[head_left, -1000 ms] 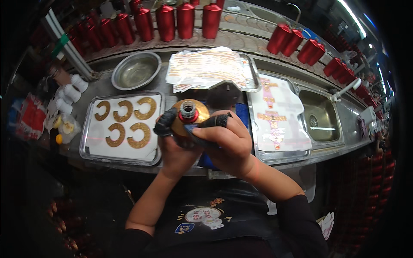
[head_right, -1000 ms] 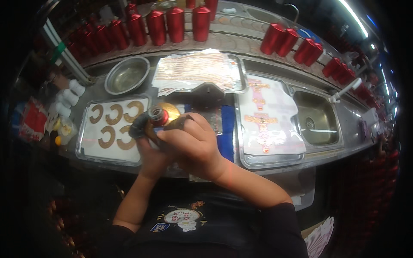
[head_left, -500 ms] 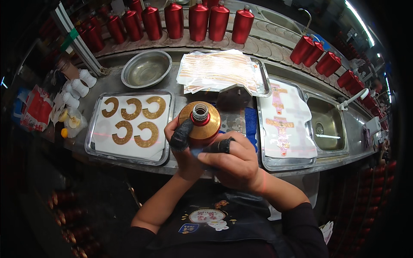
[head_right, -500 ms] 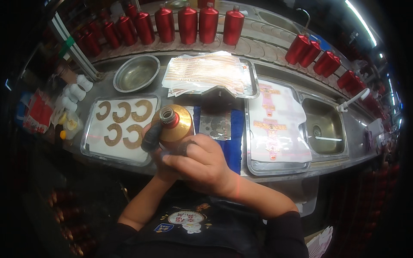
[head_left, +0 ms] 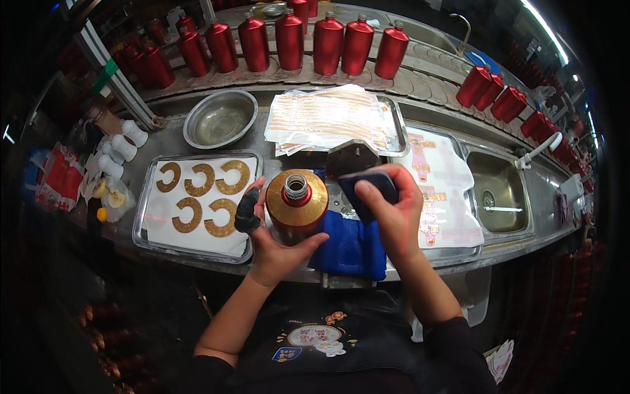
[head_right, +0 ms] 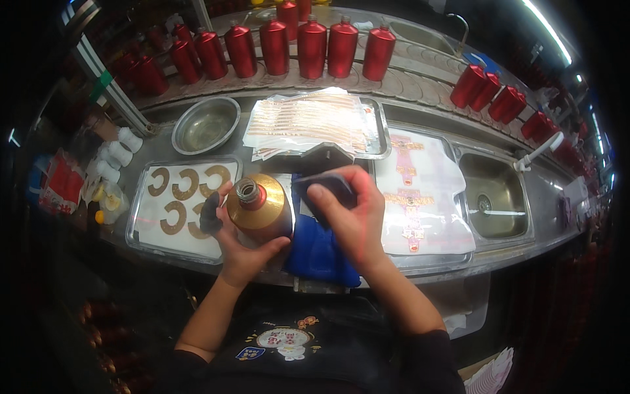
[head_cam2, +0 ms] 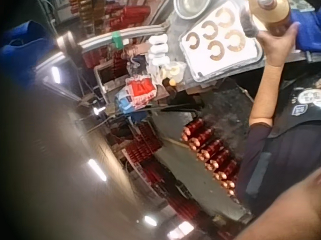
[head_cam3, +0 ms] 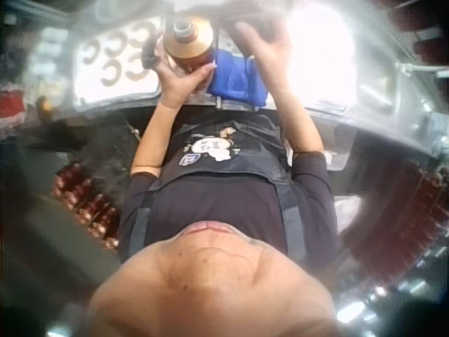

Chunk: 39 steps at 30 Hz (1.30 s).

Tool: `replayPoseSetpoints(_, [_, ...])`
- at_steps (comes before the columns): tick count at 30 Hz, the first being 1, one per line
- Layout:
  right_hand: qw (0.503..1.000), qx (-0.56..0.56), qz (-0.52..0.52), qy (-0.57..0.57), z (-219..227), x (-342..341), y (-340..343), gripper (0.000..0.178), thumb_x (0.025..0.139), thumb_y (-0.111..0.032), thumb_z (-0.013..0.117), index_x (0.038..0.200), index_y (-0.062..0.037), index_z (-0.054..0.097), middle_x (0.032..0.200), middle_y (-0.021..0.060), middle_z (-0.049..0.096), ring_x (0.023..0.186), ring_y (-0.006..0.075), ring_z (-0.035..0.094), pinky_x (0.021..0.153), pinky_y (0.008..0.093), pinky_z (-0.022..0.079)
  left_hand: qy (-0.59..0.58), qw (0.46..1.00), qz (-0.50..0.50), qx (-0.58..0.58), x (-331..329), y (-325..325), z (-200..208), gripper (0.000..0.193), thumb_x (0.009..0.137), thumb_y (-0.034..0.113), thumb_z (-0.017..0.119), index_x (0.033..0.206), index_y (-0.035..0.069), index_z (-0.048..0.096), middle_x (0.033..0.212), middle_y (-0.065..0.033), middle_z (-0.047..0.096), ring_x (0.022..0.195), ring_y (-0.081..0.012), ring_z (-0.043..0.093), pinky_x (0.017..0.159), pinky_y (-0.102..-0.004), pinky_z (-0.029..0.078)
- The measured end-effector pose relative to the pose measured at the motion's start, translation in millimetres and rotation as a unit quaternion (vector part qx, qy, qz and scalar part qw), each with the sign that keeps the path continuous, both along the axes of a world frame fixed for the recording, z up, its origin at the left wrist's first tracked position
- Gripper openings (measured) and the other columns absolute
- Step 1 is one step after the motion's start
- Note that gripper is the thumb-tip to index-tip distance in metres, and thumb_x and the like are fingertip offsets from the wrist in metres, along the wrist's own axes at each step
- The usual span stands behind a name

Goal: The person applies gold circular labels to the neck of a red bottle, then uses a wooden stick to smooth the label around the rim. They continue by applying a larger red label to the body of the bottle and smoothing it with their fingers. The person handles one bottle at a time on a stainless steel workstation.

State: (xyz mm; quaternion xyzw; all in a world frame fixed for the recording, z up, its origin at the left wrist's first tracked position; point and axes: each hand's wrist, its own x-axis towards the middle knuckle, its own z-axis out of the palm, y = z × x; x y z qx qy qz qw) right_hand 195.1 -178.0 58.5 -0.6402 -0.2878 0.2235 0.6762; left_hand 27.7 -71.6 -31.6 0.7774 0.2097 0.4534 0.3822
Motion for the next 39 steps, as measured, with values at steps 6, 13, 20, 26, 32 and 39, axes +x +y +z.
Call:
replayPoseSetpoints(6, [0.999, 0.007, 0.043, 0.011, -37, 18, -23, 0.027, 0.09, -0.008, 0.075, 0.115, -0.0014, 0.065, 0.094, 0.0015, 0.068, 0.087, 0.0076, 0.065, 0.081, 0.0235, 0.053, 0.062, 0.996, -0.044, -0.045, -1, 19, 7, 0.095, 0.063, 0.03, 0.097, 0.138, 0.003, 0.045, 0.132, -0.0162, 0.055, 0.121, -0.0304, 0.058, 0.104, -0.0412, 0.048])
replayPoseSetpoints(13, [0.988, -0.11, 0.09, -0.066, -32, 19, -81, 0.031, 0.081, -0.018, 0.082, 0.104, -0.0001, 0.069, 0.084, -0.0011, 0.064, 0.067, 0.0051, 0.052, 0.06, 0.0222, 0.042, -0.078, 0.966, -0.076, -0.233, 15, 17, 84, 0.084, 0.072, 0.018, 0.092, 0.135, 0.001, 0.039, 0.121, -0.0145, 0.062, 0.106, -0.0233, 0.067, 0.093, -0.0369, 0.057])
replayPoseSetpoints(20, [0.899, -0.137, 0.069, -0.411, -64, -15, -121, 0.092, 0.065, -0.03, 0.089, 0.147, -0.0075, 0.054, 0.073, 0.0094, 0.049, 0.057, 0.0247, 0.052, 0.053, 0.0356, 0.046, 0.169, 0.891, -0.171, -0.385, 76, -17, 50, 0.089, 0.076, 0.046, 0.087, 0.126, -0.006, 0.035, 0.117, -0.0229, 0.064, 0.106, -0.0261, 0.068, 0.09, -0.0359, 0.056])
replayPoseSetpoints(26, [0.904, -0.177, 0.105, -0.375, -77, -3, -133, 0.093, 0.064, -0.029, 0.088, 0.148, -0.0074, 0.053, 0.071, 0.0108, 0.047, 0.057, 0.0263, 0.051, 0.053, 0.0374, 0.045, 0.257, 0.893, -0.124, -0.349, 82, -16, 44, 0.093, 0.075, 0.054, 0.085, 0.122, -0.008, 0.033, 0.112, -0.0282, 0.067, 0.101, -0.0329, 0.072, 0.086, -0.0371, 0.058])
replayPoseSetpoints(32, [0.913, -0.149, 0.11, -0.364, -86, -1, -136, 0.093, 0.064, -0.028, 0.089, 0.145, 0.0017, 0.053, 0.074, 0.0114, 0.053, 0.059, 0.0253, 0.053, 0.054, 0.0363, 0.044, 0.341, 0.885, -0.122, -0.291, 88, -16, 60, 0.1, 0.077, 0.058, 0.081, 0.125, -0.016, 0.036, 0.109, -0.0321, 0.067, 0.101, -0.0408, 0.071, 0.088, -0.0411, 0.056])
replayPoseSetpoints(39, [0.922, -0.121, 0.095, -0.354, -85, -3, -128, 0.09, 0.064, -0.022, 0.088, 0.143, 0.0032, 0.054, 0.085, 0.0136, 0.061, 0.068, 0.0268, 0.058, 0.061, 0.0352, 0.05, 0.37, 0.901, -0.096, -0.206, 86, -23, 66, 0.094, 0.079, 0.06, 0.076, 0.124, -0.017, 0.042, 0.112, -0.0348, 0.063, 0.1, -0.0445, 0.069, 0.089, -0.0456, 0.055])
